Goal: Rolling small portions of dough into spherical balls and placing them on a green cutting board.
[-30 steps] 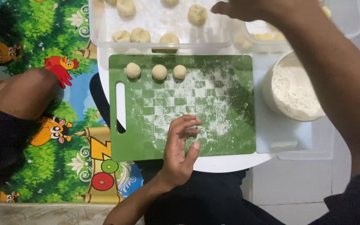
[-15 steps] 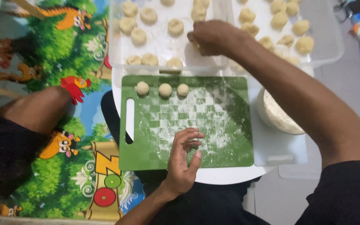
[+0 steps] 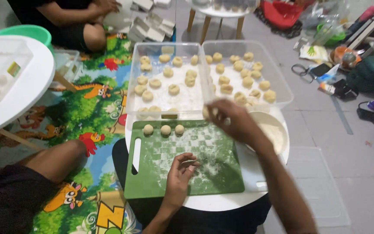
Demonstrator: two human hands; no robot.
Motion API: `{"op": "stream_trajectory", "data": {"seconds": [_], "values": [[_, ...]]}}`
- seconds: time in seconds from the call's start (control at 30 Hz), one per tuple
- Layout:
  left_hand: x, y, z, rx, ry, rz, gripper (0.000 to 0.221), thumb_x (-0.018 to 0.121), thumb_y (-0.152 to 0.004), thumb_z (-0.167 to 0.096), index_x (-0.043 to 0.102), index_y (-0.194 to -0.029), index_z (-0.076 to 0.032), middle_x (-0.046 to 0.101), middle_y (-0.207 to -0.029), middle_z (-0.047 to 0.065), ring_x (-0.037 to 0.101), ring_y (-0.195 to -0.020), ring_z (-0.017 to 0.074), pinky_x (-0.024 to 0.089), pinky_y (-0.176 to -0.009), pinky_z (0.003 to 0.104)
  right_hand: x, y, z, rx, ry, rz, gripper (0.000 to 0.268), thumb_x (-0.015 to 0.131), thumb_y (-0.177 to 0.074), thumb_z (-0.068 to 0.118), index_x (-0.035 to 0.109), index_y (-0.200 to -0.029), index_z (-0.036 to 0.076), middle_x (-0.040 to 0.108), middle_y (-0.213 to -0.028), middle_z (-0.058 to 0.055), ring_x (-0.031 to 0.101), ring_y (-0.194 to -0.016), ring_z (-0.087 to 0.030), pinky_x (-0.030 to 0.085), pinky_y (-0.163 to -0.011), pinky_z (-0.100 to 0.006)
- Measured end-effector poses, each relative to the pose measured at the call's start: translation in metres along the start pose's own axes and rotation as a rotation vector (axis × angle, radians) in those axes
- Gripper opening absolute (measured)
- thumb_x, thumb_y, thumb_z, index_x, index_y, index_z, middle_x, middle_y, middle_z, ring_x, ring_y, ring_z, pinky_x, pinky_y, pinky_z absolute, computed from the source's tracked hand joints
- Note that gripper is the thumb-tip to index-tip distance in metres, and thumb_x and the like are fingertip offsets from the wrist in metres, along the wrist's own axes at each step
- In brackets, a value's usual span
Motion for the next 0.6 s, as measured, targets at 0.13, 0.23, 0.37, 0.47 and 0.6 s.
{"op": "stream_trajectory", "data": {"seconds": [0.13,0.23,0.37,0.47,0.6], "values": [[0.017,-0.006,-0.007,-0.087,0.021,0.113,0.055,0.052,-0.099,-0.033,0.046,-0.149,-0.010,0.062,-0.141,0.014,0.070,-0.124,0.0276,0.060,-0.104,0.041,0.051,0.078,-0.010,0.174,-0.178,-0.034,0.040,0.069,-0.093,0.015,0.061,-0.133,0.014,0.064,-0.123,-0.011,0.072,-0.076,-0.015,0.067,-0.066,-0.028],[0.026,-0.009,0.001,-0.245,0.034,0.121,0.068,0.053,-0.095,-0.044,0.045,-0.155,-0.014,0.064,-0.147,0.021,0.071,-0.127,0.0327,0.060,-0.106,0.047,0.087,0.114,-0.020,0.260,-0.307,-0.150,0.040,0.073,-0.091,0.024,0.067,-0.130,0.015,0.065,-0.129,-0.011,0.075,-0.095,-0.020,0.065,-0.089,-0.037],[0.027,-0.009,-0.004,-0.259,-0.052,0.085,0.056,0.065,-0.091,-0.033,0.066,-0.139,-0.004,0.080,-0.129,0.018,0.079,-0.111,0.0241,0.066,-0.092,0.032,0.095,0.131,-0.011,0.332,-0.316,-0.150,0.052,0.081,-0.082,0.017,0.066,-0.132,0.017,0.059,-0.135,-0.010,0.068,-0.115,-0.025,0.062,-0.097,-0.035],[0.026,-0.006,-0.006,-0.256,-0.100,0.125,0.039,0.065,-0.094,-0.028,0.079,-0.122,-0.005,0.085,-0.106,0.016,0.079,-0.087,0.0217,0.066,-0.078,0.030,0.101,0.137,-0.007,0.255,-0.290,-0.169,0.049,0.078,-0.088,0.012,0.064,-0.134,0.012,0.062,-0.133,-0.011,0.064,-0.123,-0.028,0.059,-0.100,-0.038],[0.029,-0.008,-0.004,-0.239,-0.087,0.183,0.042,0.071,-0.089,-0.030,0.077,-0.122,-0.004,0.084,-0.114,0.014,0.078,-0.100,0.0212,0.063,-0.086,0.030,0.108,0.146,-0.014,0.223,-0.179,-0.226,0.043,0.074,-0.089,0.013,0.066,-0.130,0.011,0.067,-0.130,-0.013,0.069,-0.111,-0.026,0.062,-0.088,-0.035]]}}
Point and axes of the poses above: each hand's wrist, its own y-axis away from the middle knuckle, its own x-axis out of the palm, z = x × y, the point moved 7 cm from there along -y, towards the middle knuckle
